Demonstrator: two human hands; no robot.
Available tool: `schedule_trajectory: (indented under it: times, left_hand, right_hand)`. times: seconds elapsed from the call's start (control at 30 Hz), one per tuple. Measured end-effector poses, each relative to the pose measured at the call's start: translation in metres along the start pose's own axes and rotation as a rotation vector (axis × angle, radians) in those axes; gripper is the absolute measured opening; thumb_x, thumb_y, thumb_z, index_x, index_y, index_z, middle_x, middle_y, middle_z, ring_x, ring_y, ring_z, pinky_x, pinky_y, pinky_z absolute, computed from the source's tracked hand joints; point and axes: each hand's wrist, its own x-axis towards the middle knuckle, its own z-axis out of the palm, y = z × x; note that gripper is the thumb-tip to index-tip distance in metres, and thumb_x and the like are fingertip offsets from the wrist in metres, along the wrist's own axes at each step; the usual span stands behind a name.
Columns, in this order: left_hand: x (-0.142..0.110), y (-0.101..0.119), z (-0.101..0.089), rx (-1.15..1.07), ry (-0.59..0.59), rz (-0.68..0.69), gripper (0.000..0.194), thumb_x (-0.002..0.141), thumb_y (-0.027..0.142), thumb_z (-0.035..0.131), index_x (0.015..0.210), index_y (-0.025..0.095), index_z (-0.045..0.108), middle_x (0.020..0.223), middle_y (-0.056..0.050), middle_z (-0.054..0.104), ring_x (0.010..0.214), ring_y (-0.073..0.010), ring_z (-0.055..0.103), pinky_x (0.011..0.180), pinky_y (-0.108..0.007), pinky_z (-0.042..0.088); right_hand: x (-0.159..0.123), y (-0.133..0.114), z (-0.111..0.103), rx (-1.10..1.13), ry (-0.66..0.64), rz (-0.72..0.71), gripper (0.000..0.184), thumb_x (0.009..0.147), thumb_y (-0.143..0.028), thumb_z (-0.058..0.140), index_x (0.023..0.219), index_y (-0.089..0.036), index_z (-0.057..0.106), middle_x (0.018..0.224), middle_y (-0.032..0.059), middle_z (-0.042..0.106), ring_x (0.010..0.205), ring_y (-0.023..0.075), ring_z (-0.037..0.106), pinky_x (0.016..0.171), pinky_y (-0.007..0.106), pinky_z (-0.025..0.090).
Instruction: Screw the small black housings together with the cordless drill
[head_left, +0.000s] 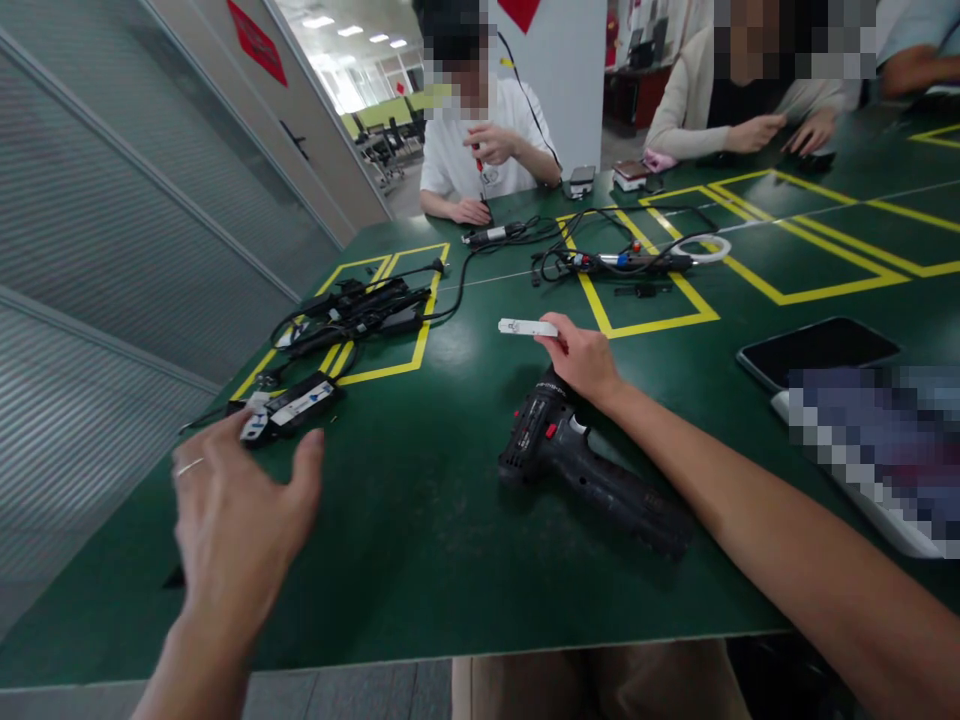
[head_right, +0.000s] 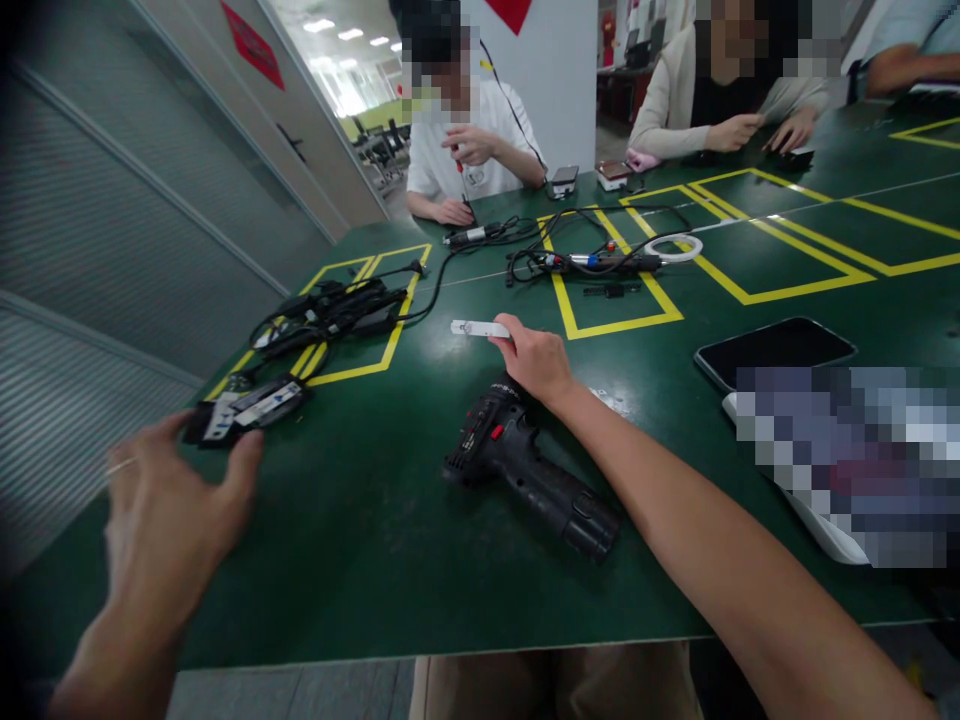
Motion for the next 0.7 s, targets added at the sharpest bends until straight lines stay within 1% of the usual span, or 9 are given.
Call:
schedule_trajectory:
  times: [0.07, 0.13, 0.2, 0.27, 0.37, 0.47, 0.53, 0.63, 0.7]
  left_hand:
    - [0.013, 0.055, -0.006, -0.099, 0.026, 0.245, 0.061, 0.086, 0.045, 0.050, 0.139, 0.019, 0.034, 0.140, -0.015, 0.042, 0.134, -0.0333, 0.040, 0.112, -0.049, 0.036]
    - [0.026, 0.107, -0.004, -0.163, -0.022, 0.507, 0.056, 0.086, 0.029, 0.050, 0.139, 0.016, 0.037, 0.142, -0.015, 0.040, 0.134, -0.0290, 0.041, 0.116, -0.042, 0.033]
    - [0.040, 0.150, 0.005, -0.181, -0.098, 0.700, 0.062, 0.081, 0.017, 0.051, 0.140, 0.021, 0.037, 0.144, -0.013, 0.040, 0.135, -0.0292, 0.041, 0.114, -0.043, 0.034]
    - [0.052, 0.184, 0.019, -0.135, -0.173, 0.811, 0.063, 0.078, 0.014, 0.054, 0.139, 0.021, 0.039, 0.138, -0.015, 0.046, 0.131, -0.0324, 0.045, 0.110, -0.047, 0.036]
    - [0.066, 0.216, 0.044, -0.043, -0.257, 0.836, 0.042, 0.083, 0.016, 0.051, 0.125, 0.015, 0.051, 0.121, -0.017, 0.057, 0.116, -0.0318, 0.056, 0.097, -0.045, 0.044]
    - [0.071, 0.228, 0.059, -0.017, -0.259, 0.837, 0.029, 0.088, 0.013, 0.043, 0.115, 0.014, 0.054, 0.115, -0.017, 0.060, 0.109, -0.0286, 0.059, 0.088, -0.039, 0.047]
    - [0.072, 0.224, 0.060, -0.007, -0.240, 0.818, 0.027, 0.089, 0.013, 0.042, 0.114, 0.014, 0.053, 0.113, -0.017, 0.061, 0.107, -0.0277, 0.060, 0.084, -0.037, 0.048]
    - [0.076, 0.198, 0.049, 0.009, -0.237, 0.713, 0.027, 0.090, 0.024, 0.046, 0.114, 0.013, 0.053, 0.106, -0.017, 0.065, 0.096, -0.0272, 0.064, 0.079, -0.036, 0.048]
    - [0.085, 0.168, 0.038, -0.013, -0.283, 0.615, 0.032, 0.088, 0.033, 0.052, 0.112, 0.012, 0.056, 0.098, -0.016, 0.068, 0.084, -0.0254, 0.065, 0.075, -0.036, 0.048]
  right_hand:
    - [0.000, -0.001, -0.001, -0.035, -0.007, -0.030, 0.035, 0.099, -0.044, 0.044, 0.120, -0.022, 0.061, 0.084, 0.0050, 0.073, 0.073, 0.0222, 0.067, 0.065, 0.029, 0.039]
    - [0.000, -0.001, -0.004, -0.069, -0.026, -0.091, 0.035, 0.099, -0.043, 0.043, 0.121, -0.022, 0.061, 0.090, 0.0051, 0.074, 0.076, 0.0217, 0.068, 0.064, 0.029, 0.038]
    - [-0.001, -0.001, -0.007, -0.098, -0.056, -0.167, 0.037, 0.101, -0.043, 0.040, 0.123, -0.022, 0.060, 0.097, 0.0055, 0.075, 0.080, 0.0214, 0.068, 0.064, 0.029, 0.038]
    - [-0.001, 0.000, -0.008, -0.116, -0.074, -0.225, 0.039, 0.102, -0.041, 0.036, 0.127, -0.021, 0.057, 0.103, 0.0069, 0.074, 0.084, 0.0213, 0.068, 0.064, 0.029, 0.039]
    - [-0.002, 0.002, -0.008, -0.113, -0.061, -0.253, 0.039, 0.102, -0.034, 0.036, 0.132, -0.018, 0.054, 0.107, 0.0095, 0.073, 0.088, 0.0218, 0.068, 0.067, 0.029, 0.040]
    - [-0.001, 0.002, -0.005, -0.073, -0.039, -0.232, 0.038, 0.102, -0.032, 0.036, 0.133, -0.018, 0.053, 0.109, 0.0094, 0.073, 0.090, 0.0216, 0.069, 0.069, 0.028, 0.041]
    - [0.000, 0.001, -0.004, -0.050, -0.039, -0.219, 0.040, 0.102, -0.036, 0.035, 0.135, -0.020, 0.052, 0.111, 0.0089, 0.072, 0.088, 0.0211, 0.069, 0.068, 0.028, 0.041]
    - [0.002, 0.001, -0.002, -0.038, 0.011, -0.124, 0.046, 0.103, -0.042, 0.032, 0.139, -0.018, 0.047, 0.105, 0.0097, 0.073, 0.080, 0.0203, 0.069, 0.065, 0.028, 0.041]
    - [0.003, 0.003, -0.001, -0.038, 0.063, -0.035, 0.048, 0.103, -0.042, 0.028, 0.139, -0.017, 0.047, 0.096, 0.0090, 0.074, 0.073, 0.0203, 0.068, 0.063, 0.029, 0.041]
